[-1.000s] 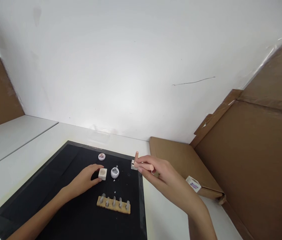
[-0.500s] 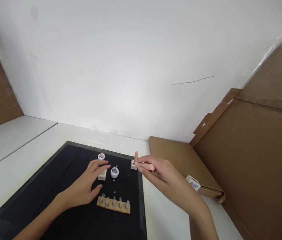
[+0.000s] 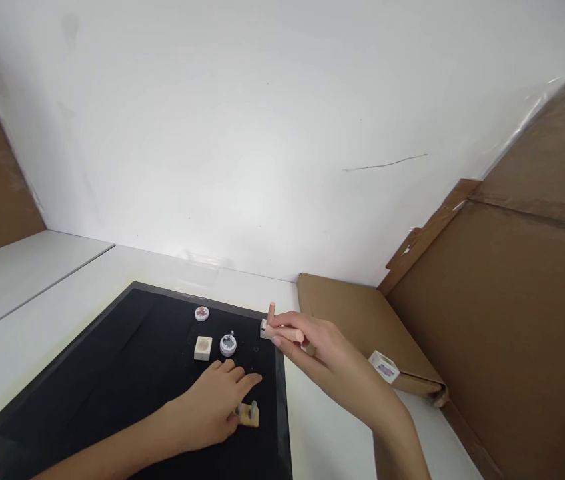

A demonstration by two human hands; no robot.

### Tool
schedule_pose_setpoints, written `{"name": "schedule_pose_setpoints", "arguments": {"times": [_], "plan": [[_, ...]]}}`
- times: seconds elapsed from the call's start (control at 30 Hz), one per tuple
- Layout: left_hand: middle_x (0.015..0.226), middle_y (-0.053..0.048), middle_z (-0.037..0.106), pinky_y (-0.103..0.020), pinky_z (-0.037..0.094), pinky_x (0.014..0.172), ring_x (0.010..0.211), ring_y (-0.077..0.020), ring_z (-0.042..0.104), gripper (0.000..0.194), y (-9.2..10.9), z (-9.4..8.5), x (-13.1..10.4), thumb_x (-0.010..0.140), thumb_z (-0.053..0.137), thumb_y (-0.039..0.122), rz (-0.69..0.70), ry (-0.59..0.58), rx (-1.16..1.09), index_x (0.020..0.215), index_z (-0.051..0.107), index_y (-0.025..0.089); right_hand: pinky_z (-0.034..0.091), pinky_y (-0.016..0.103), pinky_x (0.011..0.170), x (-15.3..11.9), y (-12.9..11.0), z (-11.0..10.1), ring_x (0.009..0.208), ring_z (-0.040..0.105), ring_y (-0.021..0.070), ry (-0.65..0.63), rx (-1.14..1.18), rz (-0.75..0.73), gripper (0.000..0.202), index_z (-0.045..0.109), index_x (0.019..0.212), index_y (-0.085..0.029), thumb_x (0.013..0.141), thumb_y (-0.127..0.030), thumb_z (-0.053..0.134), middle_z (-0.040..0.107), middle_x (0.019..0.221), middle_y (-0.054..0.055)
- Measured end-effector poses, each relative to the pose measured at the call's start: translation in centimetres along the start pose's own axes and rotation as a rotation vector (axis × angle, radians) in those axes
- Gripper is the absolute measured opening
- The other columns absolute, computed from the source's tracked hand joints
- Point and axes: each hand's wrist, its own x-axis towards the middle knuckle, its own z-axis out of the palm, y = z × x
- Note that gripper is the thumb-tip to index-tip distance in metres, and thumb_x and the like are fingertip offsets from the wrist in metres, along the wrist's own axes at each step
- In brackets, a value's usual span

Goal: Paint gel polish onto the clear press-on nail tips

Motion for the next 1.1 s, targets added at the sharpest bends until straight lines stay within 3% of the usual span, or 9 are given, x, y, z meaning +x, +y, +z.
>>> {"name": "schedule_pose_setpoints", "arguments": {"times": [0.4,0.67,1.0,1.1], "plan": [[0.106,-0.012,0.063,-0.042,0.049,0.078,0.093,-0.0284,0.058,0.046,0.9,0.2,0.6,0.073,0.048,0.007,0.054,-0.089,0.130,0.118,0.051,0.016,0.036,0.024,0.051,0.2,-0.1,-0.2,0.058,0.047,0.0140,-0.101,-0.135,0.087,0.021,0.061,0.096,-0.027,0.094,-0.036,0.043,0.058,0.066,-0.003],[0.102,-0.014,0.064,-0.038,0.049,0.077,0.090,-0.0279,0.060,0.039,0.6,1.0,1.1,0.072,0.046,0.001,0.066,-0.105,0.107,0.109,0.055,0.012,0.039,0.025,0.054,0.3,0.1,-0.1,0.060,0.053,0.0148,-0.082,-0.128,0.048,0.020,0.063,0.097,-0.026,0.093,-0.033,0.045,0.064,0.071,0.000],[0.090,-0.012,0.067,-0.030,0.048,0.068,0.083,-0.0264,0.065,0.022,0.1,0.1,1.9,0.073,0.053,0.006,0.028,-0.120,-0.001,0.093,0.059,0.014,0.038,0.025,0.053,0.3,0.1,-0.2,0.059,0.053,0.0149,-0.078,-0.128,0.051,0.020,0.064,0.095,-0.026,0.093,-0.032,0.045,0.064,0.070,-0.001],[0.089,-0.011,0.068,-0.030,0.048,0.069,0.082,-0.0258,0.066,0.026,-0.1,0.1,2.2,0.071,0.056,0.006,0.029,-0.115,-0.036,0.095,0.060,0.015,0.037,0.024,0.052,0.3,0.2,-0.1,0.058,0.052,0.0144,-0.081,-0.132,0.053,0.020,0.064,0.094,-0.026,0.093,-0.032,0.045,0.062,0.069,-0.001]]}}
